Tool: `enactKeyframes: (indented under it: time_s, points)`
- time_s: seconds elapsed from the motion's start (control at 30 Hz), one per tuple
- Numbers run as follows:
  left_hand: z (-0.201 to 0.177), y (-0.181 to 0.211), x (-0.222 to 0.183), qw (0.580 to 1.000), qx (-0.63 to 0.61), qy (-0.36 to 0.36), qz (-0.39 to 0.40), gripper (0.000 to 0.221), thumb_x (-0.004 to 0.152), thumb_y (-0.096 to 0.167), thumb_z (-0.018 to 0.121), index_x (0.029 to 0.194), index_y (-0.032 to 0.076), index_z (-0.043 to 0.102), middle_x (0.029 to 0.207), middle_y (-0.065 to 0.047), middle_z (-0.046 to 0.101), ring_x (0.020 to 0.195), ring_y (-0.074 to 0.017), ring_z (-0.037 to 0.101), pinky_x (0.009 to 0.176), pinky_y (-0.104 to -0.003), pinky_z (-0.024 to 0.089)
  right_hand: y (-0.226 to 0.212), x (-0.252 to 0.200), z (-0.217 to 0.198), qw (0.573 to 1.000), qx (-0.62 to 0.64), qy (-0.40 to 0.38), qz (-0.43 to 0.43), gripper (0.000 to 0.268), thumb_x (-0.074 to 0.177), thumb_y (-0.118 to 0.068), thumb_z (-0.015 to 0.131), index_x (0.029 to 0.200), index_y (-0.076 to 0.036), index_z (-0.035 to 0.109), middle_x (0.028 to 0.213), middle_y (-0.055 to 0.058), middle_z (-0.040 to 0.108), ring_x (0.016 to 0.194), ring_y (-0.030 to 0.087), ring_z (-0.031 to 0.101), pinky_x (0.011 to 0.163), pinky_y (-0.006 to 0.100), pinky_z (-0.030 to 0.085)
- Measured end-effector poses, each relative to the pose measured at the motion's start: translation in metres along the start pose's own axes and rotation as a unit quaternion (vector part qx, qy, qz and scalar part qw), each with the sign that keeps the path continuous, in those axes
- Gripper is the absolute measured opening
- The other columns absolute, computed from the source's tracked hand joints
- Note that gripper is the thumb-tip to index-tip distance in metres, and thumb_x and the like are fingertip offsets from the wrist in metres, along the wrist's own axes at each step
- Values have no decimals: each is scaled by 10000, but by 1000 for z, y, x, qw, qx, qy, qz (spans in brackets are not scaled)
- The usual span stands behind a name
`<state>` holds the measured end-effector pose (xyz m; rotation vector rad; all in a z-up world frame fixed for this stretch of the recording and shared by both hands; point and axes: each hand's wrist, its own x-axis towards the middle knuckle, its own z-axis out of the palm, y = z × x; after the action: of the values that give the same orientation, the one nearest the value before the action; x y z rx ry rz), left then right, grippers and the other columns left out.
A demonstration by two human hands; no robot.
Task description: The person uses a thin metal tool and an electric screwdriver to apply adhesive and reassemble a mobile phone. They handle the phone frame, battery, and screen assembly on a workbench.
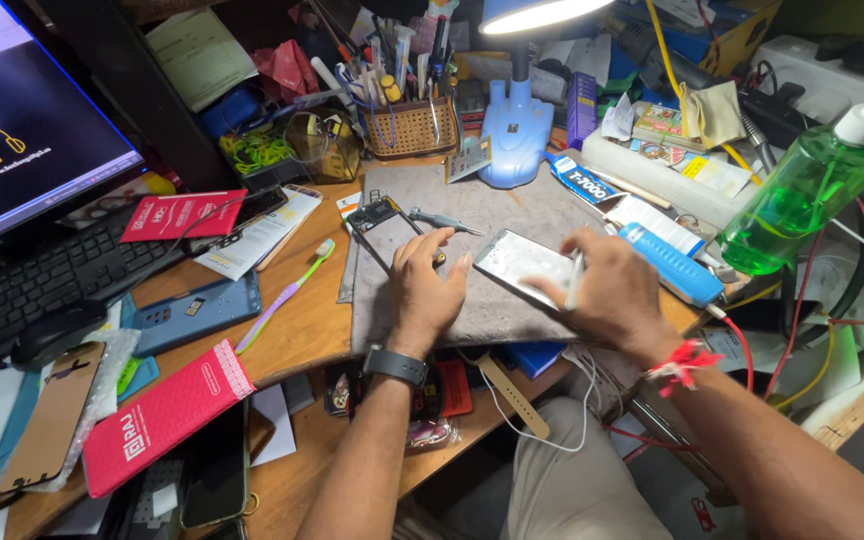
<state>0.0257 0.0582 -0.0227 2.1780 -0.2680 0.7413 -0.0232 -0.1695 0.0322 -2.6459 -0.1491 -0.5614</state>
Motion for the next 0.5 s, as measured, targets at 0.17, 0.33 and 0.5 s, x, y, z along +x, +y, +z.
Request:
enactKeyframes:
  time_s: [0.17,0.33,0.5]
  points:
    - [6,13,-2,998,1,32,52,322,825,224,787,1117,97,740,1148,-89,712,1126,-298,599,1022,-404,470,47,8,-33,861,508,28,-22,366,1025,-324,608,1231,-22,615,1102,78,727,979,159,694,903,294,543]
    - [5,24,-8,997,-10,12,75,353,792,241,791,1100,80,728,1142,-95,698,1130,-308,570,997,-393,471,86,-27,-31,831,552,-70,10,437,1097,-295,464,1333,20,652,1021,104,729,925,181,728,869,284,565]
    - [4,20,-12,996,49,59,54,347,793,257,800,1085,77,744,1181,-111,637,1190,-312,496,1074,-436,365,99,-38,-13,872,480,-81,63,236,1005,-77,623,1121,101,726,931,146,772,844,196,741,811,303,599]
